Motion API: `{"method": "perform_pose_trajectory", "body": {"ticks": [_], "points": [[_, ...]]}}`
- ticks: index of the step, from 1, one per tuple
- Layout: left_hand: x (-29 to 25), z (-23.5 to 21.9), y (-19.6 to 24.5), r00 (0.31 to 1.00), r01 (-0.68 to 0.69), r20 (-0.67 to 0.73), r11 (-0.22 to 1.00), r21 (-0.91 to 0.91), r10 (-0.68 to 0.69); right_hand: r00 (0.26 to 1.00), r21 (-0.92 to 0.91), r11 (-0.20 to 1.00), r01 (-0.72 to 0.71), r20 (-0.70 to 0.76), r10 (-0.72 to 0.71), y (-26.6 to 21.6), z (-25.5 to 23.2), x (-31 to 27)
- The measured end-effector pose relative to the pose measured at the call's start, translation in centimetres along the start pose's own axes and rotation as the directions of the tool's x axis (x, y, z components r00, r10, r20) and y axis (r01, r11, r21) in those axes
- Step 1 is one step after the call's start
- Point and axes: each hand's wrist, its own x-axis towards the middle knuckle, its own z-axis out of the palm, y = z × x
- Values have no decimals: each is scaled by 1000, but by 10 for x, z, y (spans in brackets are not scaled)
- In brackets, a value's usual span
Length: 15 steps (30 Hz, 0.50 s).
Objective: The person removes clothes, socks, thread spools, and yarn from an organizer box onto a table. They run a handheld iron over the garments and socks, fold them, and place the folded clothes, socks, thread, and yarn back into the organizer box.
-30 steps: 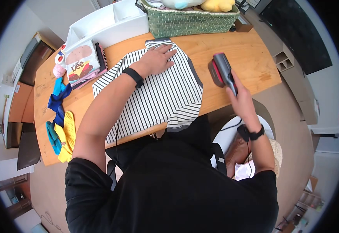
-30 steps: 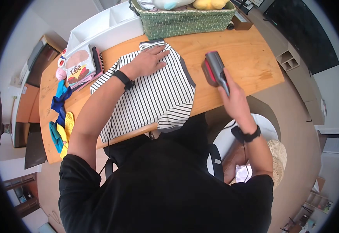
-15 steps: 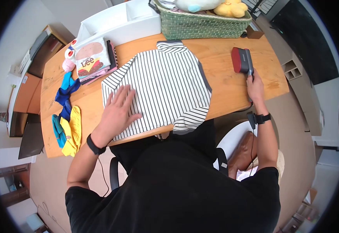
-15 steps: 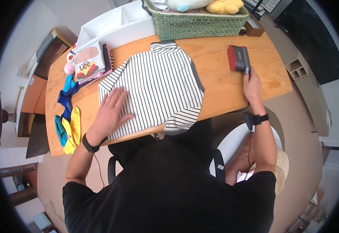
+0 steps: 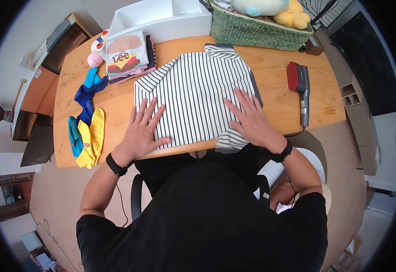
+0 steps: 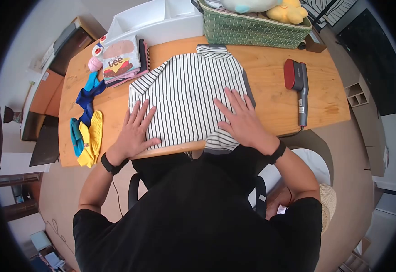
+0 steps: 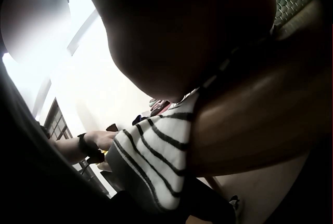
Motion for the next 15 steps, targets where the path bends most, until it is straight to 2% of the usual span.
{"method": "perform_pose_trajectory", "body": {"ticks": [7,10,13,14,15], "points": [[32,5,-40,999,-34,3,999,-10,34,999,-69,997,35,-10,-36,34,8,39],[56,4,-56,1000,-21,10,999,41,20,999,-86,996,32,-13,-34,50,14,59],[63,-9,-47,999,32,38,998,49,-34,1000,-94,996,13,-12,-14,49,5,63],[58,-15,-30,998,59,-22,988,140,-57,1000,-69,997,-21,-1,21,42,-4,58],[54,-21,-11,999,50,-25,989,138,-47,998,-43,997,-58,16,59,37,-13,52]]}}
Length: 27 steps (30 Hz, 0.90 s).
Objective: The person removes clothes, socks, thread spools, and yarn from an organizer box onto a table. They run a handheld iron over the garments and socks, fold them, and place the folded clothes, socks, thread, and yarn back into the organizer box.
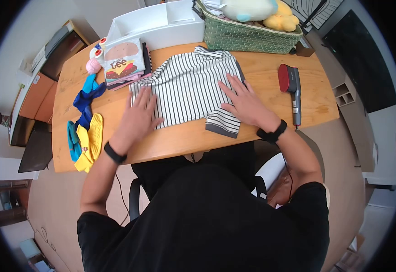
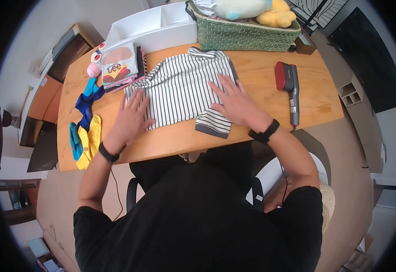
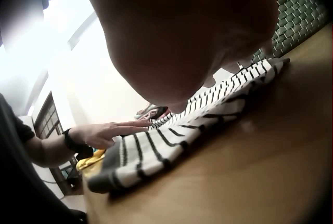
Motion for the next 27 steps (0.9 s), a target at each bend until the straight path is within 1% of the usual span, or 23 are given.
{"method": "perform_pose_trajectory", "body": {"ticks": [1,2,3,4,6,8,9,10,11,12,14,15,16,17,18,19,20,21,22,23,24,26,27], "points": [[-6,-8,21,995,-76,-55,997,30,78,997,49,999,8,-83,-4,-4,-9,-9],[-14,-15,43,983,-146,-105,987,60,152,998,50,999,3,-70,1,-4,-10,-19],[-18,-26,69,966,-232,-134,969,-82,220,981,187,979,-85,-157,116,1,-13,-30],[-18,-33,94,943,-315,-176,924,-215,281,943,326,933,-155,-231,238,10,-17,-39],[-10,-22,133,902,-410,-258,872,-268,345,863,61,956,-288,-416,287,39,-31,-57],[0,-11,154,897,-420,-276,863,-281,347,734,-87,875,-477,-586,342,63,-44,-74],[2,-5,160,891,-431,-291,852,-296,349,734,-90,873,-480,-586,344,77,-46,-83],[1,-1,161,889,-435,-291,849,-300,353,667,-39,801,-597,-579,469,90,-46,-92],[1,3,161,897,-426,-264,855,-296,355,582,11,712,-702,-567,583,106,-45,-101],[1,6,160,904,-416,-237,862,-290,357,579,9,709,-706,-568,584,123,-42,-110],[2,14,158,895,-432,-252,856,-285,368,628,116,721,-683,-412,660,159,-27,-124],[0,16,157,888,-444,-264,852,-278,377,630,116,722,-682,-409,661,175,-19,-128],[-1,13,158,888,-443,-263,852,-278,376,641,171,722,-670,-358,679,190,-13,-130],[-1,6,159,890,-442,-260,850,-288,375,651,226,718,-658,-308,694,194,-14,-129],[-1,2,161,891,-441,-260,847,-295,373,651,225,720,-657,-312,692,197,-16,-128],[-1,3,163,890,-441,-262,848,-294,372,617,510,602,-615,-164,769,199,-18,-129],[-2,5,166,886,-446,-271,850,-280,375,603,738,404,-541,5,798,197,-23,-129],[-1,8,168,882,-450,-280,852,-266,379,603,737,405,-540,4,797,184,-32,-128],[0,10,169,882,-451,-280,852,-267,379,616,800,350,-487,31,787,156,-44,-126],[2,14,171,865,-482,-294,837,-260,407,630,854,289,-433,57,775,131,-55,-126],[2,18,172,847,-512,-306,821,-253,434,629,852,289,-436,60,775,112,-65,-128],[2,23,172,851,-508,-282,828,-237,442,725,882,305,-358,57,686,78,-78,-132],[2,24,172,853,-508,-259,834,-217,452,721,883,300,-361,61,690,64,-77,-135]]}}
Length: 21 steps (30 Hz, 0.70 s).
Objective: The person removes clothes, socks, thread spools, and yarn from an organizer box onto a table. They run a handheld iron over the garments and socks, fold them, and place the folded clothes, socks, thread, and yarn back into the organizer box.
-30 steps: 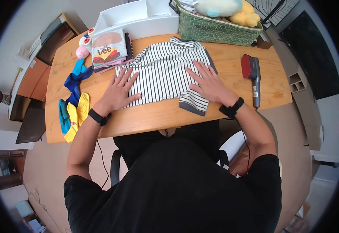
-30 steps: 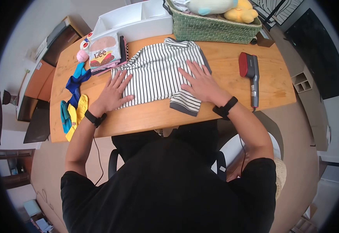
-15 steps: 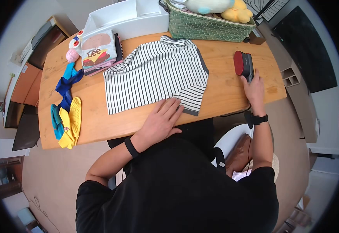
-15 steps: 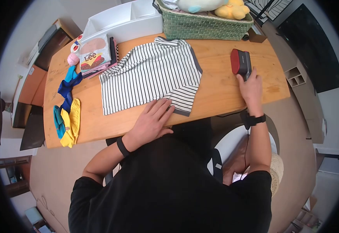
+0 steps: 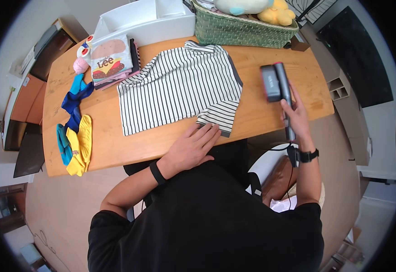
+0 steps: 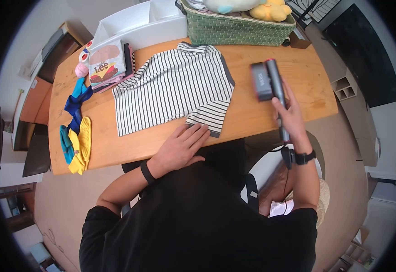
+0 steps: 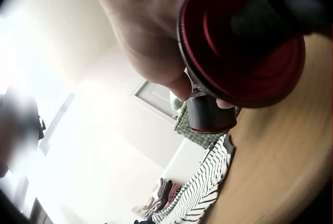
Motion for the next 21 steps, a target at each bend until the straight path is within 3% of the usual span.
{"method": "perform_pose_trajectory", "body": {"ticks": [2,3,5,11,16,21], "points": [[2,-2,1,1000,3,0,1000,-25,-3,987,-7,992,123,103,-122,-6,20,-23],[4,-3,1,1000,11,-4,999,-46,-11,986,-104,989,110,138,-95,-27,33,-41],[5,-3,1,1000,7,-12,999,-34,-8,900,-306,854,420,262,-349,-19,51,-51],[1,-5,2,999,18,-45,1000,-23,-19,871,-578,661,479,406,-277,-33,82,-81],[-9,0,6,986,98,-138,994,48,-91,878,-652,598,467,425,-223,-32,90,-85],[-12,2,3,983,91,-168,994,68,-78,865,-686,527,501,414,-284,-30,94,-86]]}}
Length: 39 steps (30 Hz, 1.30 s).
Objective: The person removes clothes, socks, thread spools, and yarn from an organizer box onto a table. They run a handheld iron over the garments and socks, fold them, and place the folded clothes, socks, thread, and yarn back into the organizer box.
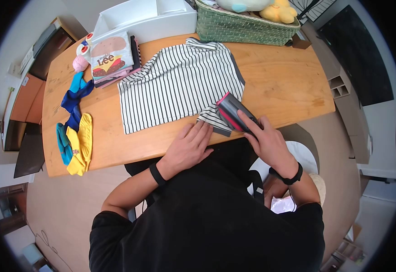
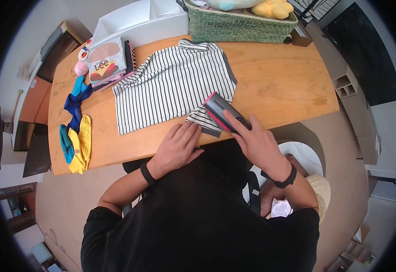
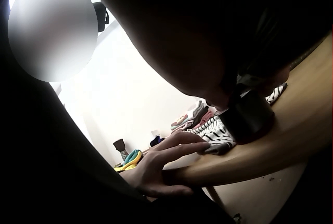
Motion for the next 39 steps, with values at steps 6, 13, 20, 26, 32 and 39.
{"method": "perform_pose_trajectory", "body": {"ticks": [6,13,20,26,32,39], "points": [[-1,0,0,1000,-4,-1,1000,-3,4,1000,40,999,23,-14,-22,-1,6,2],[0,-2,0,1000,-9,-5,1000,6,9,1000,49,999,19,-12,-18,-6,10,7],[-2,2,0,999,-14,-50,1000,12,14,999,65,997,50,-21,-49,-16,5,12],[-3,2,-1,996,-21,-90,1000,1,21,998,55,997,49,25,-51,-16,12,15],[-2,1,-1,996,-24,-86,1000,-5,24,997,56,997,53,45,-55,-18,9,14],[-2,1,-1,996,-26,-84,999,-18,25,999,-13,999,34,-28,-34,-4,9,8]]}}
